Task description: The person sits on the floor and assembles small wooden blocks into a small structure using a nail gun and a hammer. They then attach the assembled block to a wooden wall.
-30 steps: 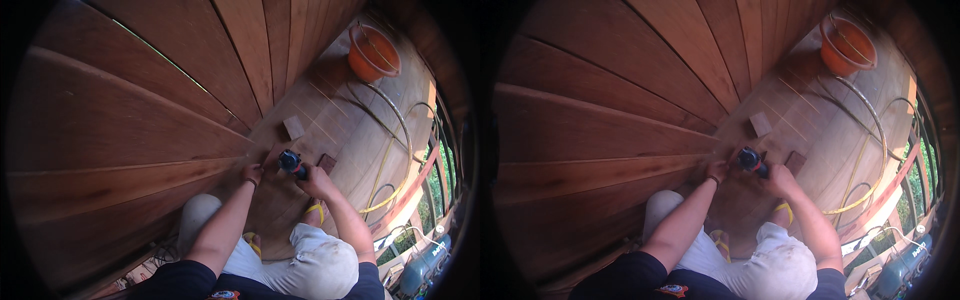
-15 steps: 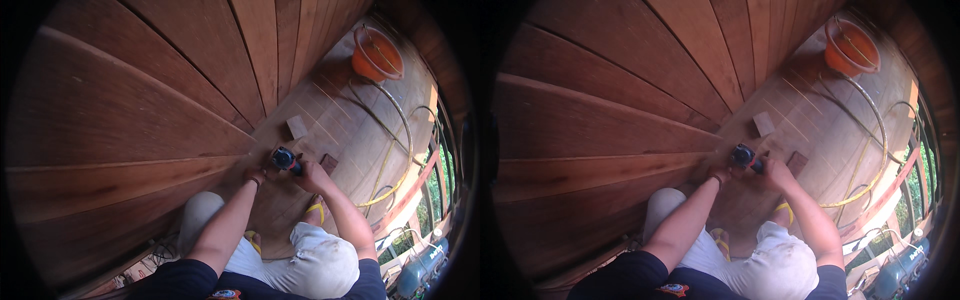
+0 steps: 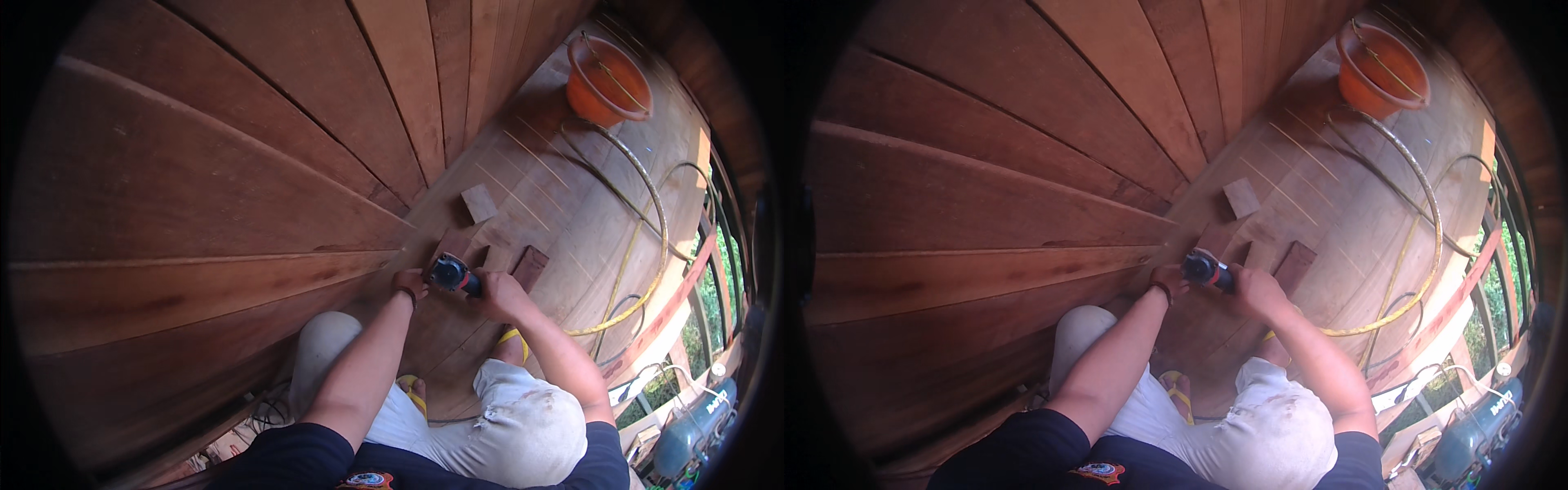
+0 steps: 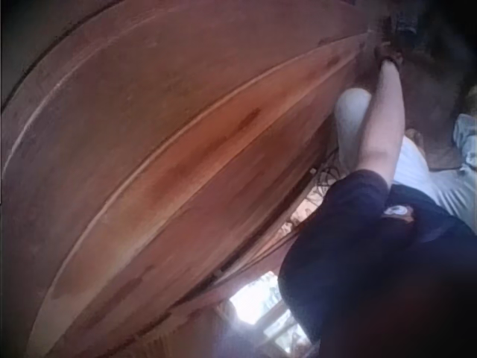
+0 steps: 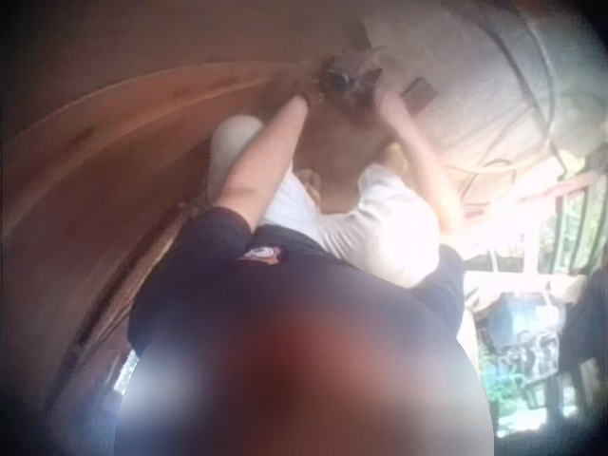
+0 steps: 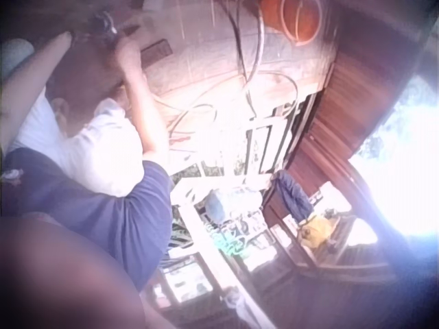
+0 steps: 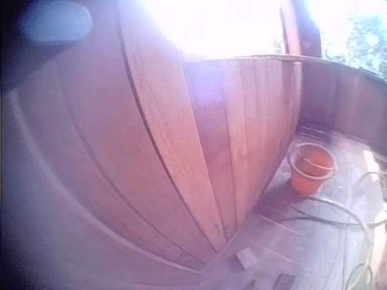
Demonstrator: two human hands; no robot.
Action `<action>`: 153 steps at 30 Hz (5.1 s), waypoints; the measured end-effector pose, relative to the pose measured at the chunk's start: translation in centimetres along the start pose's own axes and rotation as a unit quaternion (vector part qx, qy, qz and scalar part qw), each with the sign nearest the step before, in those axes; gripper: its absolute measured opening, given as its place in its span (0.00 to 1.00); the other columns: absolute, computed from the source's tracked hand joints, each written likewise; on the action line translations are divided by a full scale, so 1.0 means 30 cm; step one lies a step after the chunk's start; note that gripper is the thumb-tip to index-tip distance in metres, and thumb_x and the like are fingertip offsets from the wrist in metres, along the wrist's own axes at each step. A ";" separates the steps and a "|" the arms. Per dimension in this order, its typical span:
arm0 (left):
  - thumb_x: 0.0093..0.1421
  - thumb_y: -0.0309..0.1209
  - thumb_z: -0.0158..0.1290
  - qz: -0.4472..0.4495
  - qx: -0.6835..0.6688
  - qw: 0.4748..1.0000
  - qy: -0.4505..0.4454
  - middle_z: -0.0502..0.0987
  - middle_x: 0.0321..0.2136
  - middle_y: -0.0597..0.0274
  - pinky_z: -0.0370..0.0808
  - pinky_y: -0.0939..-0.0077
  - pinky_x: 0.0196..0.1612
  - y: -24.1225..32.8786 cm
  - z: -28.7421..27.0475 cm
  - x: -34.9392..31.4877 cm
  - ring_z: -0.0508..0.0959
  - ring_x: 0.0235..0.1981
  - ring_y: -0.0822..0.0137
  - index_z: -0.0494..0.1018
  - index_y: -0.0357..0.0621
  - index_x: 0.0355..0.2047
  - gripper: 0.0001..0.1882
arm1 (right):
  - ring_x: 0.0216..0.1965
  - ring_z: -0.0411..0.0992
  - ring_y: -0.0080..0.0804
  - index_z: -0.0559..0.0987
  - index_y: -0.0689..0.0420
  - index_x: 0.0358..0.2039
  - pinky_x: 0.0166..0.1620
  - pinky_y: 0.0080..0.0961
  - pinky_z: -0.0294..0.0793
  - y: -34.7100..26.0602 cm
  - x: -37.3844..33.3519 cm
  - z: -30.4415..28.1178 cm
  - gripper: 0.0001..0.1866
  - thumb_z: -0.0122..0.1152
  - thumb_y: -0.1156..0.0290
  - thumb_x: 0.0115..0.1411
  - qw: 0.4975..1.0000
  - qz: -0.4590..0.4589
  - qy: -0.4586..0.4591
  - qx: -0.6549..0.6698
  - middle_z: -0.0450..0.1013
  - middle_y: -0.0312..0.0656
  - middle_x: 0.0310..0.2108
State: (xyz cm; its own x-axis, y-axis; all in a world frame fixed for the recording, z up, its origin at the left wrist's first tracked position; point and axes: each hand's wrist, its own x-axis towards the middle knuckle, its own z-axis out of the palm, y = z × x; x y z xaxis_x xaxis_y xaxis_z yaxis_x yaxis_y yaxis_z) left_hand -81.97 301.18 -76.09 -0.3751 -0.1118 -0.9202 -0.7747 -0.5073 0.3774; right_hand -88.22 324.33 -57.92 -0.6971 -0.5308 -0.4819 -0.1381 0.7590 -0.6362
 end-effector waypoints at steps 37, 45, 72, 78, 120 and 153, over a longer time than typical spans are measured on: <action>0.61 0.41 0.47 -0.035 -0.067 0.985 -0.154 0.74 0.54 0.51 0.68 0.48 0.61 0.087 0.143 -0.168 0.73 0.58 0.52 0.67 0.42 0.57 0.26 | 0.52 0.67 0.50 0.69 0.58 0.61 0.55 0.43 0.67 0.744 -0.428 0.158 0.39 0.66 0.75 0.44 0.882 0.233 0.381 -0.151 0.69 0.49 0.49; 0.63 0.37 0.48 0.058 0.122 0.985 0.105 0.75 0.51 0.49 0.75 0.50 0.53 0.030 0.077 -0.046 0.78 0.51 0.52 0.69 0.39 0.52 0.20 | 0.48 0.70 0.55 0.75 0.59 0.49 0.50 0.46 0.71 0.468 -0.319 0.187 0.25 0.64 0.75 0.47 0.919 0.151 0.364 -0.028 0.72 0.52 0.44; 0.53 0.31 0.60 0.242 0.384 0.888 -0.079 0.74 0.53 0.49 0.75 0.58 0.55 0.098 0.500 -0.303 0.77 0.53 0.52 0.58 0.41 0.66 0.41 | 0.59 0.63 0.55 0.67 0.61 0.56 0.56 0.46 0.70 0.360 -0.066 0.237 0.40 0.76 0.60 0.45 0.923 0.223 0.310 -0.049 0.58 0.56 0.62; 0.56 0.27 0.47 0.041 -0.043 0.952 -0.300 0.74 0.52 0.56 0.73 0.59 0.59 0.192 0.384 -0.550 0.77 0.53 0.57 0.62 0.39 0.64 0.33 | 0.62 0.61 0.55 0.65 0.58 0.62 0.59 0.47 0.67 0.387 -0.051 0.231 0.45 0.76 0.64 0.45 0.921 0.241 0.304 -0.026 0.57 0.56 0.65; 0.54 0.38 0.71 0.326 0.325 0.881 -0.109 0.72 0.53 0.49 0.74 0.68 0.56 0.063 0.395 -0.483 0.74 0.55 0.62 0.60 0.32 0.59 0.41 | 0.52 0.74 0.28 0.66 0.64 0.65 0.52 0.27 0.77 0.089 -0.243 0.085 0.42 0.75 0.68 0.52 0.903 0.056 0.169 0.390 0.74 0.43 0.53; 0.74 0.28 0.38 0.028 0.001 0.938 -0.345 0.74 0.53 0.59 0.76 0.66 0.55 -0.017 0.389 -0.458 0.77 0.52 0.66 0.64 0.41 0.62 0.18 | 0.48 0.78 0.40 0.72 0.67 0.58 0.52 0.32 0.74 0.207 -0.217 0.134 0.38 0.73 0.60 0.50 0.895 0.114 0.254 0.350 0.78 0.52 0.45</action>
State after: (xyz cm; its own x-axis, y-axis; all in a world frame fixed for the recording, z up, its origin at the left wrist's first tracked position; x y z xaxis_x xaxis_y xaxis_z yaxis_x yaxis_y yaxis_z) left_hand -82.35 312.95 -62.44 -0.6549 0.4421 -0.6129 -0.7448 -0.5150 0.4243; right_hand -81.70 330.98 -61.16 -0.9056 -0.0175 -0.4238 0.3981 0.3099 -0.8634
